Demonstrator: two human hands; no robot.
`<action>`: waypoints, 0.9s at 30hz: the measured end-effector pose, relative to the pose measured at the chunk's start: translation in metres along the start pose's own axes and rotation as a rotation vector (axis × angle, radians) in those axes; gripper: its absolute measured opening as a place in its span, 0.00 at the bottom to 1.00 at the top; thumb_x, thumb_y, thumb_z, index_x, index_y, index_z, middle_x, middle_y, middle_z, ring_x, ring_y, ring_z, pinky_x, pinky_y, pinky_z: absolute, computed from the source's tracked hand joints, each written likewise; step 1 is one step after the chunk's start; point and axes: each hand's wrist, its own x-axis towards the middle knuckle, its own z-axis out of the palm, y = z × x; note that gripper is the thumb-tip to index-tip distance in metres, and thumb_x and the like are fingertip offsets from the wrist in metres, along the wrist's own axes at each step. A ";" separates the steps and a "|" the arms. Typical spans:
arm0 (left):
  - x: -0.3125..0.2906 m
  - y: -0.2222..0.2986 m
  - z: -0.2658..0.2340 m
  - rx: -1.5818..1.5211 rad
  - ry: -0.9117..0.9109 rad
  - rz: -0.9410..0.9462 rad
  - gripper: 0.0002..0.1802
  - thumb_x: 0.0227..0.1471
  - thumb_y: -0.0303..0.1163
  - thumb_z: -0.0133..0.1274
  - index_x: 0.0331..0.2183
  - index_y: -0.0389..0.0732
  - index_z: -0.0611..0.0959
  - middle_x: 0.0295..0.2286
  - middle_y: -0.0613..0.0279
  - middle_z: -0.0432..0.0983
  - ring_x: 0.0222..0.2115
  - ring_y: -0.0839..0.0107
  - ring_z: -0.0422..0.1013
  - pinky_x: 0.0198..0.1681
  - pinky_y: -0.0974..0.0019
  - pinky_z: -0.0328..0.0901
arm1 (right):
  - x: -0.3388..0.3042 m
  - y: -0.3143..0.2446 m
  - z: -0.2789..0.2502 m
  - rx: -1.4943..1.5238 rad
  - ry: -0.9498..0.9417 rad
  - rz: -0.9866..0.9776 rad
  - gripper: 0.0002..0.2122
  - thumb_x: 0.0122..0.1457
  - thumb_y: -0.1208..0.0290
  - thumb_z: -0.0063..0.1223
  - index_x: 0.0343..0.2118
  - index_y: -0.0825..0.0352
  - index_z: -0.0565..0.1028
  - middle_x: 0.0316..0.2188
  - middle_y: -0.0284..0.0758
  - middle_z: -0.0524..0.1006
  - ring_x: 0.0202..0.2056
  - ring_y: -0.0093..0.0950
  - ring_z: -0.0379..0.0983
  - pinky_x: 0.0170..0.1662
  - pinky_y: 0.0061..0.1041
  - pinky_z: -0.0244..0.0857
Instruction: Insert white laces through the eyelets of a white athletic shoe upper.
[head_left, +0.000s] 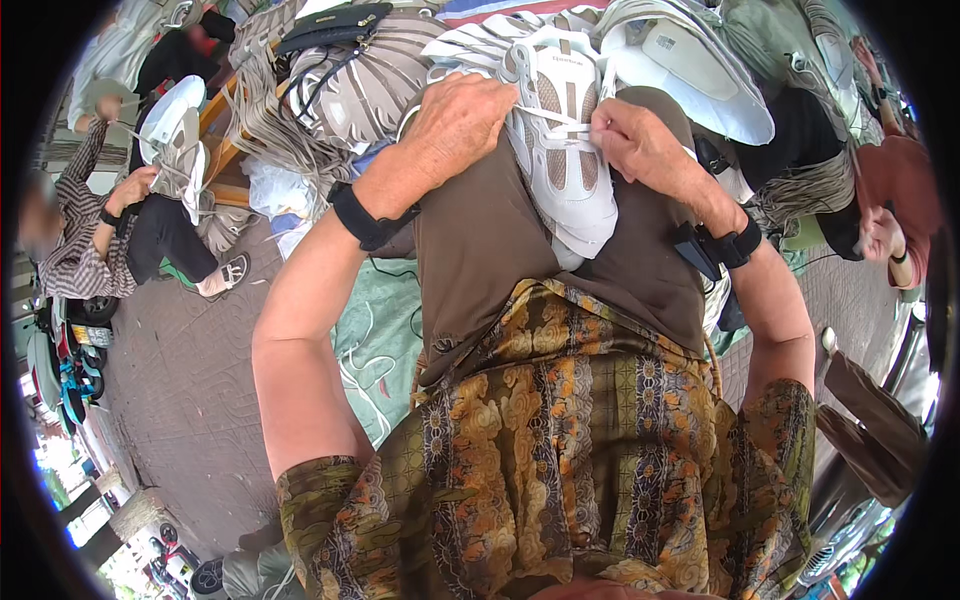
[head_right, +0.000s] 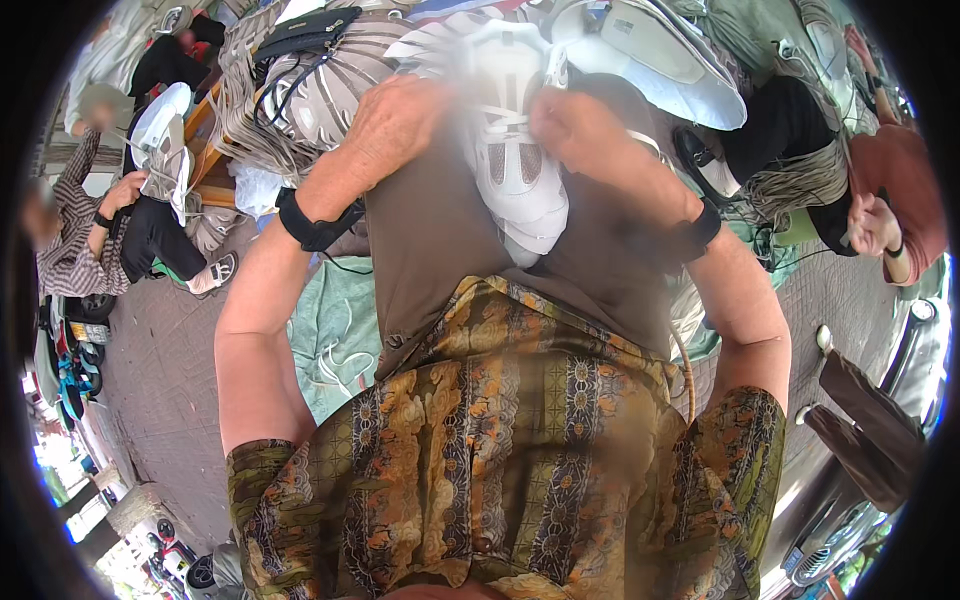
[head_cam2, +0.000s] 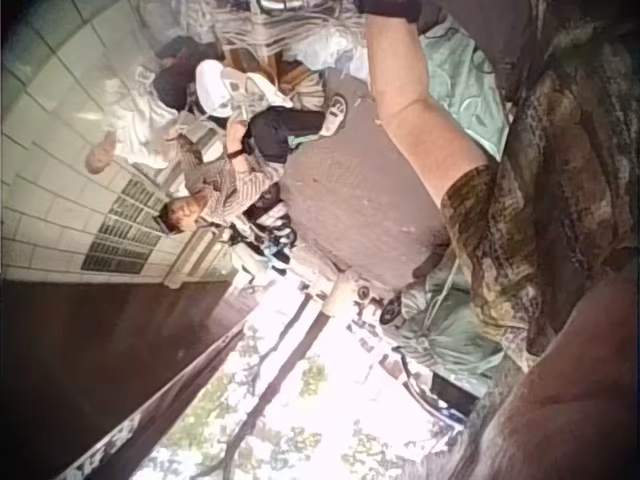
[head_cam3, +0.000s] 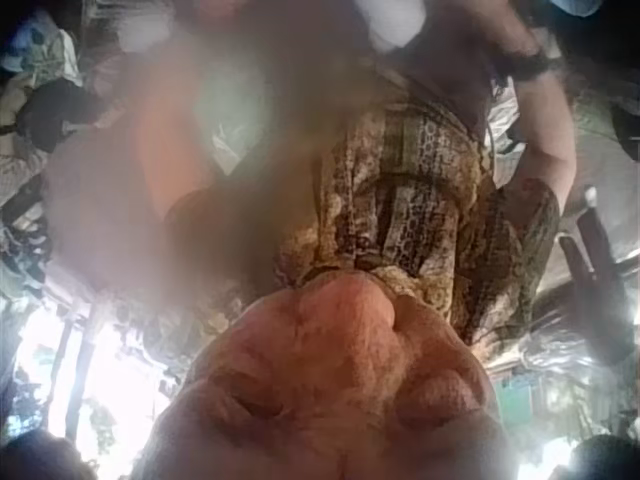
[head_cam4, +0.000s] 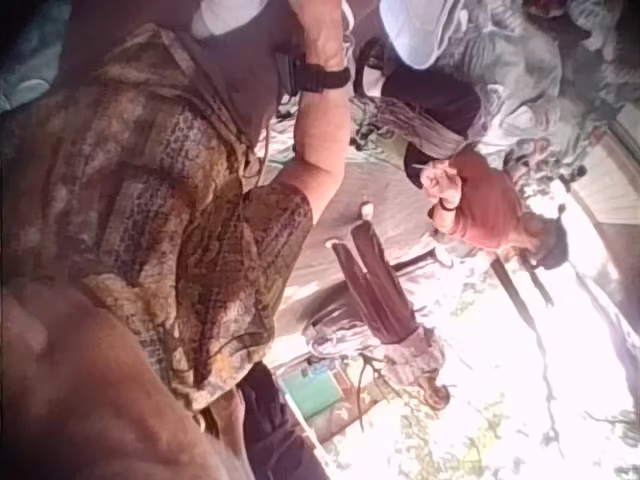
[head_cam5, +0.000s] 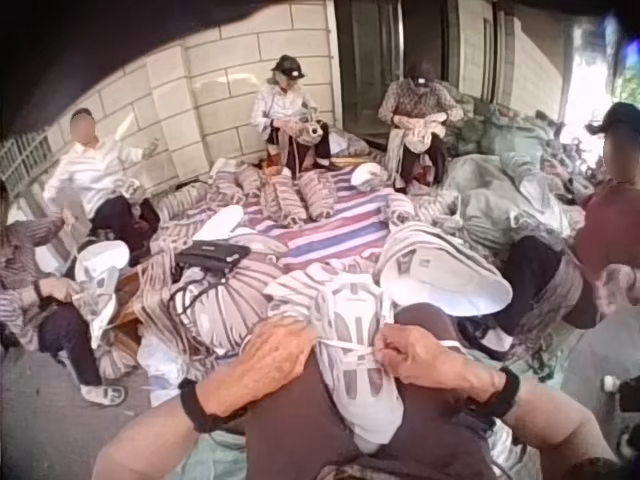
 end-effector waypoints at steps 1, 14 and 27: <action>0.001 -0.001 0.000 0.003 0.028 0.014 0.03 0.45 0.23 0.52 0.27 0.38 0.75 0.22 0.55 0.74 0.30 0.54 0.73 0.36 0.54 0.67 | 0.000 0.003 -0.001 0.001 0.003 0.000 0.02 0.60 0.78 0.47 0.33 0.68 0.67 0.16 0.28 0.65 0.17 0.20 0.60 0.21 0.25 0.57; -0.007 -0.005 -0.013 0.030 -0.170 -0.071 0.03 0.51 0.25 0.47 0.31 0.39 0.75 0.23 0.51 0.73 0.30 0.49 0.70 0.36 0.50 0.65 | -0.008 0.016 0.007 -1.082 0.300 -0.299 0.07 0.55 0.75 0.51 0.36 0.65 0.68 0.25 0.39 0.74 0.28 0.39 0.75 0.29 0.36 0.68; -0.025 -0.006 -0.030 0.191 -0.199 -0.036 0.08 0.42 0.18 0.50 0.29 0.38 0.73 0.22 0.56 0.72 0.30 0.56 0.71 0.38 0.55 0.65 | -0.013 0.017 -0.015 -1.244 0.324 -0.430 0.05 0.50 0.80 0.49 0.30 0.66 0.67 0.25 0.36 0.70 0.28 0.34 0.73 0.31 0.33 0.69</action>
